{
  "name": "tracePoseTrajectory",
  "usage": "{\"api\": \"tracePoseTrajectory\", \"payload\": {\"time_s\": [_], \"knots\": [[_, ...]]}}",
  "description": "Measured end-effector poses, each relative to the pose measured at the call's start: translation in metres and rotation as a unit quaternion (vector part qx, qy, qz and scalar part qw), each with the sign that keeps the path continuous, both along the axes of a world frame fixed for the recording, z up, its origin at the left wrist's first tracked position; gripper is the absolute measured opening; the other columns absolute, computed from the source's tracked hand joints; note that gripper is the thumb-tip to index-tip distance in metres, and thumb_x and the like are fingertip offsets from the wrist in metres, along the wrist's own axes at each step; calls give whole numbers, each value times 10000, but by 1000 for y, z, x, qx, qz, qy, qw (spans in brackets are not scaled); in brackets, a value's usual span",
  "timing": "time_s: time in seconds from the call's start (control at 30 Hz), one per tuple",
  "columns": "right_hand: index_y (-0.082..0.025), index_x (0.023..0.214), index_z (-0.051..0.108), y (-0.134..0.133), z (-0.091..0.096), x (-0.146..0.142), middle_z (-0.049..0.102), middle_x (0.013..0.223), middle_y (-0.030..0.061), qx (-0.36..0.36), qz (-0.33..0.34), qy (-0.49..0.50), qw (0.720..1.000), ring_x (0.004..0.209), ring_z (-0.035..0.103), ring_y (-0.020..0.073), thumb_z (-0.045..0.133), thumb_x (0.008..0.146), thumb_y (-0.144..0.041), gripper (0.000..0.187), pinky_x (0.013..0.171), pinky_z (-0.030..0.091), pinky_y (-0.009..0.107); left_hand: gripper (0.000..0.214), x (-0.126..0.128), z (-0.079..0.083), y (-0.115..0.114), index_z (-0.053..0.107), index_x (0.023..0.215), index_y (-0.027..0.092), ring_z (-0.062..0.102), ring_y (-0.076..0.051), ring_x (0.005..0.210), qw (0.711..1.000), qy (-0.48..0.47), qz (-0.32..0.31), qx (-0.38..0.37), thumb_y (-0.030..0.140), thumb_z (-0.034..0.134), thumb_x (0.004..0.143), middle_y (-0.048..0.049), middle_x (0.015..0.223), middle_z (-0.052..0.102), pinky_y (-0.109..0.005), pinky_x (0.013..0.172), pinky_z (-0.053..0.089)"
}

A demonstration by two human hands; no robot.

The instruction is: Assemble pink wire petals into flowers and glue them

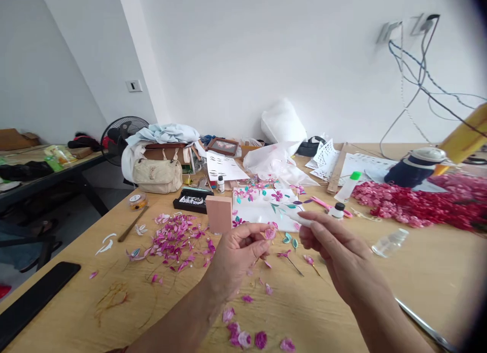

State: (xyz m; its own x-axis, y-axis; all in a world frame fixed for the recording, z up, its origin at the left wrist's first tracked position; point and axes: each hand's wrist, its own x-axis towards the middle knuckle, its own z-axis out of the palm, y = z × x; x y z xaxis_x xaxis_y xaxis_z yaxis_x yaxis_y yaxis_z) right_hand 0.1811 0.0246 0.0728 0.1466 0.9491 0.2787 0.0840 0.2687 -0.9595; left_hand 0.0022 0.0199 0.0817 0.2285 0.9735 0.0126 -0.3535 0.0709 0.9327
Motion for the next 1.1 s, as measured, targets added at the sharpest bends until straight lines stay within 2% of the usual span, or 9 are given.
{"api": "tracePoseTrajectory", "payload": {"time_s": [0.2, 0.33, 0.4, 0.57, 0.7, 0.8, 0.9, 0.97, 1.1], "knots": [[-214, 979, 647, -4, -9, 40, 622, 676, 20, -53, -40, 164, 984, 613, 573, 140, 610, 715, -369, 309, 521, 466, 252, 253, -4, -2, 0, 683, 868, 179, 463, -59, 563, 1000, 25, -9, 8, 231, 691, 620, 17, 645, 510, -166, 489, 372], [-252, 884, 690, -11, -18, 81, 673, 858, 33, -154, -71, 171, 971, 693, 606, 154, 748, 539, -296, 352, 582, 502, 247, 226, -5, 0, 0, 682, 860, 193, 472, -55, 567, 999, 21, -24, 6, 210, 684, 634, 23, 647, 510, -165, 505, 373], [-242, 855, 690, -12, -22, 98, 675, 859, 34, -180, -75, 155, 968, 728, 613, 162, 770, 509, -291, 359, 620, 506, 246, 211, -4, 1, 2, 685, 847, 197, 469, -49, 569, 999, 18, -32, 4, 205, 684, 637, 27, 646, 509, -163, 521, 380], [-191, 833, 620, -1, -34, 122, 683, 882, 82, -159, -48, -4, 986, 839, 628, 226, 675, 626, -448, 334, 731, 486, 341, 220, 1, 3, 4, 686, 853, 191, 467, -45, 567, 999, 16, -46, -1, 187, 684, 633, 26, 651, 502, -155, 522, 388], [-169, 725, 603, 26, -57, 128, 674, 768, 45, -171, -69, -105, 977, 785, 621, 228, 701, 608, -401, 278, 683, 475, 326, 225, 3, 0, 5, 682, 857, 186, 478, -53, 564, 998, 3, -64, -11, 209, 686, 633, 24, 665, 502, -183, 539, 416], [-144, 747, 601, 48, -77, 129, 630, 712, 8, -199, -84, -180, 960, 707, 605, 187, 648, 708, -344, 209, 635, 481, 309, 215, 4, -2, 5, 681, 850, 185, 472, -54, 548, 997, 1, -75, -18, 219, 683, 638, 26, 656, 495, -191, 524, 419], [-130, 976, 579, 63, -92, 129, 603, 961, 32, -226, -89, -255, 936, 809, 592, 177, 532, 831, -308, 235, 684, 495, 337, 198, 4, -2, 5, 680, 838, 188, 463, -52, 541, 997, 5, -74, -17, 219, 680, 643, 30, 643, 487, -189, 516, 417], [-144, 1075, 541, 70, -97, 129, 566, 1074, 48, -237, -93, -300, 919, 883, 577, 196, 512, 846, -302, 279, 724, 492, 367, 200, 4, -3, 5, 677, 842, 189, 464, -50, 542, 997, 9, -72, -16, 223, 681, 645, 31, 647, 488, -188, 517, 414], [-155, 1091, 534, 75, -101, 127, 554, 1106, 57, -260, -105, -380, 882, 913, 568, 202, 514, 846, -297, 284, 751, 484, 382, 222, 2, -5, 6, 673, 854, 189, 481, -51, 541, 997, 20, -71, -26, 228, 692, 636, 34, 657, 490, -190, 518, 401]]}}
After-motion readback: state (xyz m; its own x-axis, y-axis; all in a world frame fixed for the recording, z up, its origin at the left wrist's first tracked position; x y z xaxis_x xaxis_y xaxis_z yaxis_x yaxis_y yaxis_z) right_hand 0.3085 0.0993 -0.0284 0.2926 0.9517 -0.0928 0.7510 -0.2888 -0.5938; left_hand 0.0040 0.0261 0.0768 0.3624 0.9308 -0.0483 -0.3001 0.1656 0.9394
